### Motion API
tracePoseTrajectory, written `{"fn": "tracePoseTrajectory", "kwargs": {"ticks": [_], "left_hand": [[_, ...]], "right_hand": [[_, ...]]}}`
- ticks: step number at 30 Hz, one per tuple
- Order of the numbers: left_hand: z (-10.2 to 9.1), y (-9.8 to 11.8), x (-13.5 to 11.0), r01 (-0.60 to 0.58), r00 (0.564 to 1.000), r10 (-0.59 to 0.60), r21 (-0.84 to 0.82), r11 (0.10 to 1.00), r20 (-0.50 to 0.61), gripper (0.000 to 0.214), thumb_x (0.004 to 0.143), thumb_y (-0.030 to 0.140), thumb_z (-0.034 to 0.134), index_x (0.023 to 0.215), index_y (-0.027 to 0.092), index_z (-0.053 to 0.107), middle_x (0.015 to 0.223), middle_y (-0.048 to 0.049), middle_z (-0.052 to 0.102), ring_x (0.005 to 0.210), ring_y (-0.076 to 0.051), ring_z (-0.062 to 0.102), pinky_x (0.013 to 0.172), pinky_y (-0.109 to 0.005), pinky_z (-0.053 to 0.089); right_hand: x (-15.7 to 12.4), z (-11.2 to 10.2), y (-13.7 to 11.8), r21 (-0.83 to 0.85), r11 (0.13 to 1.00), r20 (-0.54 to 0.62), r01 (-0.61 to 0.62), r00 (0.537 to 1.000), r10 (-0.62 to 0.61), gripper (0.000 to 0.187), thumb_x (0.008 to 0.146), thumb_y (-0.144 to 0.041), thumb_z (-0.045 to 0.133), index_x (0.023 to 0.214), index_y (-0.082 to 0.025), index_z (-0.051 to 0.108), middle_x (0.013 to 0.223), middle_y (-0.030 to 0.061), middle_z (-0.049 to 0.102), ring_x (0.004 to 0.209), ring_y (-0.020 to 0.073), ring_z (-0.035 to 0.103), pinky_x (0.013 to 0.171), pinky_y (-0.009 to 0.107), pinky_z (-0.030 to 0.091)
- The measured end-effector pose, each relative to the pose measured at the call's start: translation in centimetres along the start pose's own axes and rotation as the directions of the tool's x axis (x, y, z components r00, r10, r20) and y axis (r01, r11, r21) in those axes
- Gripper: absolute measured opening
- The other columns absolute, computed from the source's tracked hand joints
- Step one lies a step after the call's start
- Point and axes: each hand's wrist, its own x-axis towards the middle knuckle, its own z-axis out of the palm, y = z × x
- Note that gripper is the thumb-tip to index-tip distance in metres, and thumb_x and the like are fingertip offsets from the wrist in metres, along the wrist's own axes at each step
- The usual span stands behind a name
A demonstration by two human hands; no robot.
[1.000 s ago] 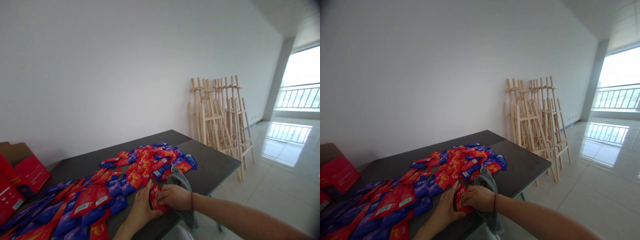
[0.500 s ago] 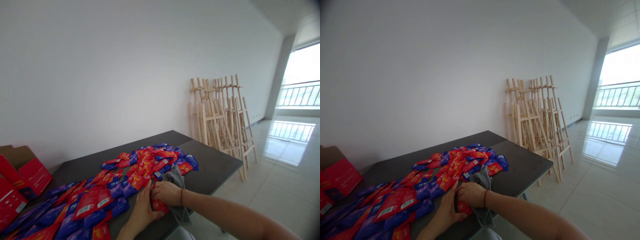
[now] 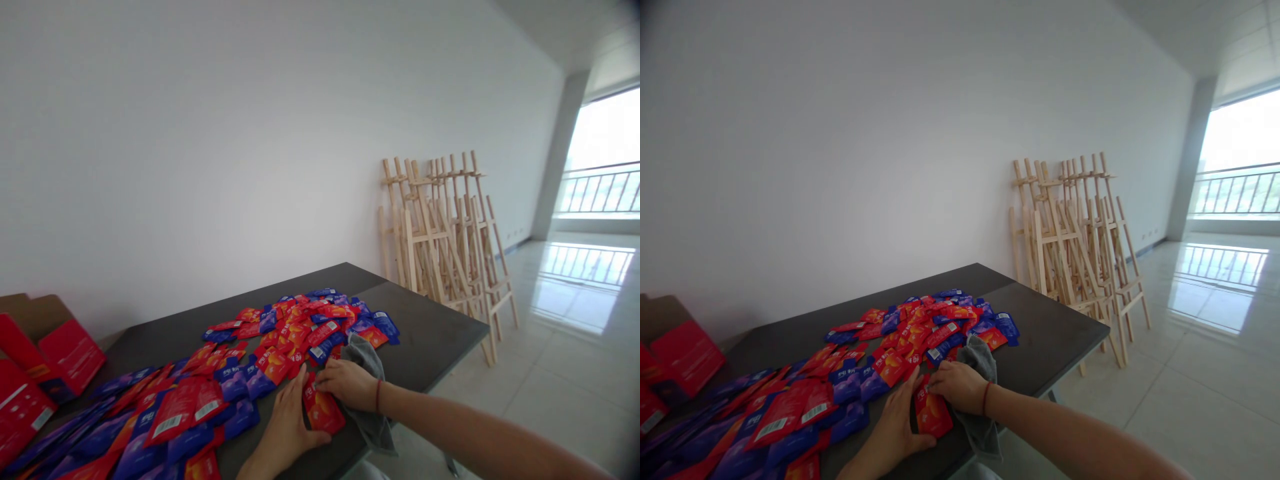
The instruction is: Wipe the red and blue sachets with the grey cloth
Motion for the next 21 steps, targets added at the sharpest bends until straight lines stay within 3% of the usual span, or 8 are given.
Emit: {"fn": "tracePoseTrajectory", "kwargs": {"ticks": [4,8,12,17,21], "left_hand": [[0.1,-0.2,0.0,0.008,1.000,-0.008,0.019,1.000,0.005,0.114,0.051,0.034,0.082,0.149,0.019,0.025,0.149,-0.0167,0.042,0.141,-0.035,0.032,0.115,-0.055,0.025],[0.2,-0.2,0.0,0.012,1.000,-0.012,0.022,1.000,0.007,0.112,0.053,0.035,0.082,0.148,0.018,0.025,0.148,-0.0170,0.043,0.141,-0.034,0.031,0.116,-0.055,0.024],[0.3,-0.3,0.0,-0.005,1.000,0.005,0.015,1.000,-0.003,0.114,0.053,0.034,0.082,0.149,0.018,0.022,0.149,-0.0162,0.042,0.141,-0.033,0.032,0.116,-0.052,0.024],[0.4,-0.5,0.0,-0.014,1.000,0.014,0.004,1.000,-0.001,0.119,0.052,0.033,0.083,0.150,0.016,0.019,0.151,-0.0165,0.039,0.142,-0.032,0.031,0.116,-0.050,0.025],[0.3,-0.3,0.1,-0.027,1.000,0.027,-0.002,1.000,0.010,0.118,0.053,0.033,0.083,0.150,0.018,0.019,0.151,-0.0164,0.038,0.141,-0.032,0.033,0.116,-0.051,0.025]], "right_hand": [[1.9,0.8,0.5,-0.037,0.993,0.010,-0.114,0.993,0.114,0.023,0.092,-0.016,0.050,0.104,-0.016,0.070,0.105,0.0068,0.069,0.094,0.0223,0.056,0.084,0.033,0.044],[1.6,1.0,-0.1,-0.041,0.984,-0.002,-0.175,0.985,0.175,0.022,0.092,-0.016,0.050,0.103,-0.015,0.070,0.101,0.0081,0.069,0.092,0.0222,0.056,0.085,0.034,0.045],[-0.2,0.7,-1.1,-0.023,0.987,-0.027,-0.158,0.987,0.157,0.024,0.094,-0.020,0.050,0.109,-0.015,0.068,0.109,0.0097,0.067,0.096,0.0230,0.055,0.087,0.036,0.045],[-2.8,0.4,-1.5,0.007,0.999,-0.031,-0.049,0.998,0.049,0.026,0.098,-0.021,0.046,0.112,-0.016,0.067,0.116,0.0073,0.067,0.097,0.0221,0.054,0.087,0.036,0.045],[-3.0,0.2,-1.2,0.028,0.999,-0.029,-0.018,0.999,0.019,0.026,0.097,-0.019,0.046,0.111,-0.017,0.068,0.115,0.0069,0.067,0.097,0.0210,0.055,0.087,0.034,0.045]]}}
